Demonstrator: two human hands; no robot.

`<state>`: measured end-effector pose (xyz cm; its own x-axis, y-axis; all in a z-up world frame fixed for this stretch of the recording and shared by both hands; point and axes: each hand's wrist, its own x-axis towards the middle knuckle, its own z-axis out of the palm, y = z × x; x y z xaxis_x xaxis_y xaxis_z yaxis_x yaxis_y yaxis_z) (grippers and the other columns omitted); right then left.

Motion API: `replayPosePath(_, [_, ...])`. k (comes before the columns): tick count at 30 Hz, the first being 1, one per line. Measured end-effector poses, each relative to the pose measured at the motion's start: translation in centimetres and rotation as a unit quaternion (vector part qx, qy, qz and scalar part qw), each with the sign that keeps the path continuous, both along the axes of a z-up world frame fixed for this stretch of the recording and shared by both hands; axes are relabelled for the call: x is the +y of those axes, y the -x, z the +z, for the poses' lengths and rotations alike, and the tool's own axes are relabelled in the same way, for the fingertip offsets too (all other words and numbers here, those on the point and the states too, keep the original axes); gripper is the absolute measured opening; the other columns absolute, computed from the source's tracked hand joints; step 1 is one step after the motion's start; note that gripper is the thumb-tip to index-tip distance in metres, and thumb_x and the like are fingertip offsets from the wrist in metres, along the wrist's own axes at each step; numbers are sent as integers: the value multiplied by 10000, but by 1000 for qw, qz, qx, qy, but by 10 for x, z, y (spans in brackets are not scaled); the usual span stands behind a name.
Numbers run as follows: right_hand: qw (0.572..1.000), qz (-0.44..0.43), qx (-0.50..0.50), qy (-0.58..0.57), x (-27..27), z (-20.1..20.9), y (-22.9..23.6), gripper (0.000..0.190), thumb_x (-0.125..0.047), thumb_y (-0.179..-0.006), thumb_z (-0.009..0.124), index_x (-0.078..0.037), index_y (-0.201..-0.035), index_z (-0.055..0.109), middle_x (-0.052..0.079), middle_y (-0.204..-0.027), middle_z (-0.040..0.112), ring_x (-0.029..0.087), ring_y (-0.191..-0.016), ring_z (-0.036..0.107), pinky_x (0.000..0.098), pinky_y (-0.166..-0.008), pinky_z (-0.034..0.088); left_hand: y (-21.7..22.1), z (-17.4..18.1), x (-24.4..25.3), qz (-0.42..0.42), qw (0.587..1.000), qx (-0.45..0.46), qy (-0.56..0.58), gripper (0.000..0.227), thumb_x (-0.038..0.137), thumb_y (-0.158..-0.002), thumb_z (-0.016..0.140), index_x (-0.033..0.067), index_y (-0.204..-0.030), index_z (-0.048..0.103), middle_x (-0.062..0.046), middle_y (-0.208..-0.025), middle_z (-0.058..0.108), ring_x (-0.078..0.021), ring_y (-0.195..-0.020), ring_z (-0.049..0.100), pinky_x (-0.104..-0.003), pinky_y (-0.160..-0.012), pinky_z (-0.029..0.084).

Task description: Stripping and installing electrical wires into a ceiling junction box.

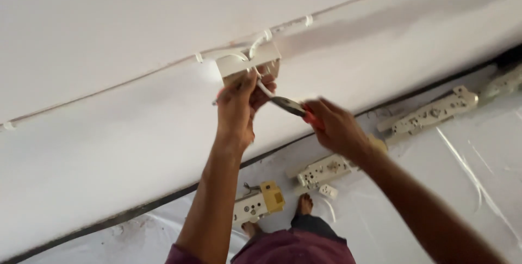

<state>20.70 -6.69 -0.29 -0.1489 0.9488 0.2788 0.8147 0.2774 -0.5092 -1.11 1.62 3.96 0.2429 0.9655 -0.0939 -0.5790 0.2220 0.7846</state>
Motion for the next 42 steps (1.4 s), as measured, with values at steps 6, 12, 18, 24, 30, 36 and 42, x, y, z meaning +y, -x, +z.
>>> replayPosePath(6, [947, -120, 257, 148, -50, -47, 1, 250, -214, -1064, 585, -72, -1248, 677, 136, -932, 724, 181, -786, 668, 306, -642, 543, 1, -34, -4, -12, 994, 71, -78, 318, 76, -964, 647, -41, -1259, 665, -109, -1038, 759, -179, -987, 715, -314, -925, 565])
replayPosePath(12, [835, -40, 431, 338, -64, 11, 36, 498, -270, -964, 492, -55, -1410, 548, 152, -1036, 768, 239, -856, 739, 378, -534, 603, 0, -43, -1, 25, 977, 158, -142, 228, 70, -1005, 659, -66, -1185, 691, -90, -1056, 748, -128, -954, 649, -301, -892, 553])
replayPosePath(18, [818, -29, 433, 378, -38, 51, 70, 544, -311, -965, 487, -43, -1439, 500, 173, -1116, 733, 283, -941, 755, 399, -562, 627, 2, -52, 2, 20, 972, 122, -200, 269, 12, -992, 632, -31, -1257, 634, -87, -1133, 747, -145, -1084, 706, -314, -988, 569])
replayPosePath(24, [771, -32, 487, 410, -24, 63, 78, 558, -314, -944, 517, -41, -1431, 490, 212, -1089, 719, 325, -941, 768, 433, -569, 639, -2, -80, 9, 77, 946, 165, -269, 285, -6, -986, 628, -19, -1271, 636, -98, -1150, 739, -170, -1042, 715, -331, -953, 589])
replayPosePath(30, [755, -32, 524, 393, -26, 54, 80, 562, -344, -974, 525, -17, -1431, 510, 173, -1055, 714, 296, -887, 736, 382, -571, 607, 1, -71, 8, 98, 921, 255, -277, 292, 13, -950, 695, 14, -1241, 689, -82, -1065, 777, -155, -881, 668, -317, -815, 564])
replayPosePath(36, [694, 13, 601, 397, -26, 36, 76, 378, -363, -1064, 511, -8, -1166, 593, 68, -884, 603, 177, -756, 630, 250, -477, 394, 5, -69, 9, 96, 921, 246, -285, 311, 22, -944, 705, 38, -1254, 680, -72, -1083, 783, -139, -879, 700, -307, -765, 549])
replayPosePath(42, [648, 13, 657, 385, -25, 24, 84, 334, -341, -1078, 520, -11, -1048, 562, 36, -811, 518, 148, -706, 525, 314, -632, 479, 7, -71, 13, -11, 991, 34, -131, 356, -12, -957, 607, 16, -1312, 606, -10, -1195, 734, -115, -1061, 664, -290, -904, 535])
